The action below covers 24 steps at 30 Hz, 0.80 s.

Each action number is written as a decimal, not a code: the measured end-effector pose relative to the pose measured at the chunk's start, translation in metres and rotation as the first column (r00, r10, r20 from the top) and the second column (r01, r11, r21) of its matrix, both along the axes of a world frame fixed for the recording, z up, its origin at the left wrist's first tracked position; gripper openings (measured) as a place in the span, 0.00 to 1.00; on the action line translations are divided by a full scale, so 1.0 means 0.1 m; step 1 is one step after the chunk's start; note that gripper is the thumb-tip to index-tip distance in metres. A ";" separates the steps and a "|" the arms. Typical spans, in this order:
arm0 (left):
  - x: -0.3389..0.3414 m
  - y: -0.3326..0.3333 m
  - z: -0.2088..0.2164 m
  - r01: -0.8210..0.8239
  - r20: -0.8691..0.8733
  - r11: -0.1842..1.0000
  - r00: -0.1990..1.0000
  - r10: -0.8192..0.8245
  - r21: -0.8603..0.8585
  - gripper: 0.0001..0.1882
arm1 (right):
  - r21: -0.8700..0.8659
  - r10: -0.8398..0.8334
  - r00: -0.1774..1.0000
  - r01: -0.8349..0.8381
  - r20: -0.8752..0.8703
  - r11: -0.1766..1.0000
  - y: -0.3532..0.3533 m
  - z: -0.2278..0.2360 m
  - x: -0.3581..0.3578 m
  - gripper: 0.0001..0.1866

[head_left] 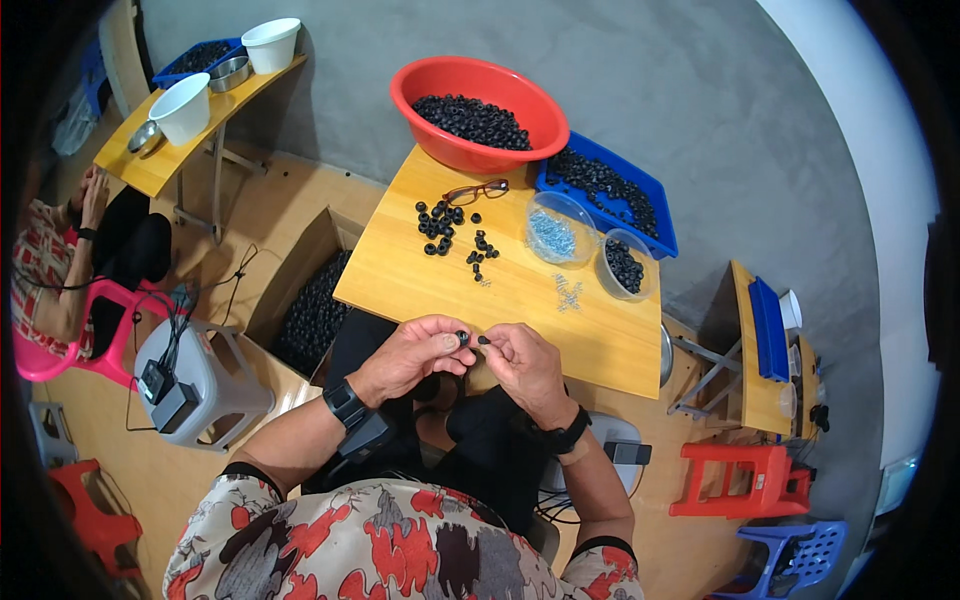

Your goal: Assembling small silver components into black plastic bases manually.

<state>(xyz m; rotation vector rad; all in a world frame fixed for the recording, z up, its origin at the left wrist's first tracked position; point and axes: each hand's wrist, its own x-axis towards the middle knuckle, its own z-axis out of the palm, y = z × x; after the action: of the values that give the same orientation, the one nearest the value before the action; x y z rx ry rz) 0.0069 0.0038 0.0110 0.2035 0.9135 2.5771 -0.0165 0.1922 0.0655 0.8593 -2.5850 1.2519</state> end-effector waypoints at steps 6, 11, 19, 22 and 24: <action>0.01 -0.02 0.05 -0.027 0.032 0.997 0.999 0.029 -0.068 0.10 | 0.069 0.014 0.997 -0.009 -0.072 0.998 -0.03 0.02 0.04 0.10; 0.01 -0.01 0.05 -0.044 0.015 0.994 0.999 0.046 -0.102 0.11 | 0.060 0.085 0.985 -0.077 -0.150 0.995 -0.07 0.04 0.04 0.12; 0.01 0.00 0.00 0.013 0.040 0.999 0.999 -0.015 0.042 0.12 | -0.392 0.079 0.874 0.133 0.480 0.910 -0.01 0.05 0.03 0.09; 0.02 0.00 0.00 0.028 0.040 0.998 0.999 -0.030 0.063 0.12 | -0.521 0.231 0.786 0.132 0.573 0.843 0.00 0.07 0.01 0.08; 0.01 0.00 0.02 0.026 0.048 0.999 0.998 -0.027 0.024 0.12 | -0.523 0.243 0.777 0.127 0.580 0.843 -0.01 0.08 0.01 0.09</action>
<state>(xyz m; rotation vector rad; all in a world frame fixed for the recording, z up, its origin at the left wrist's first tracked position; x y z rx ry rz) 0.0083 0.0035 0.0135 0.1580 0.8575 2.5578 -0.0151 0.1914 0.0733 0.4434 -2.3525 2.4879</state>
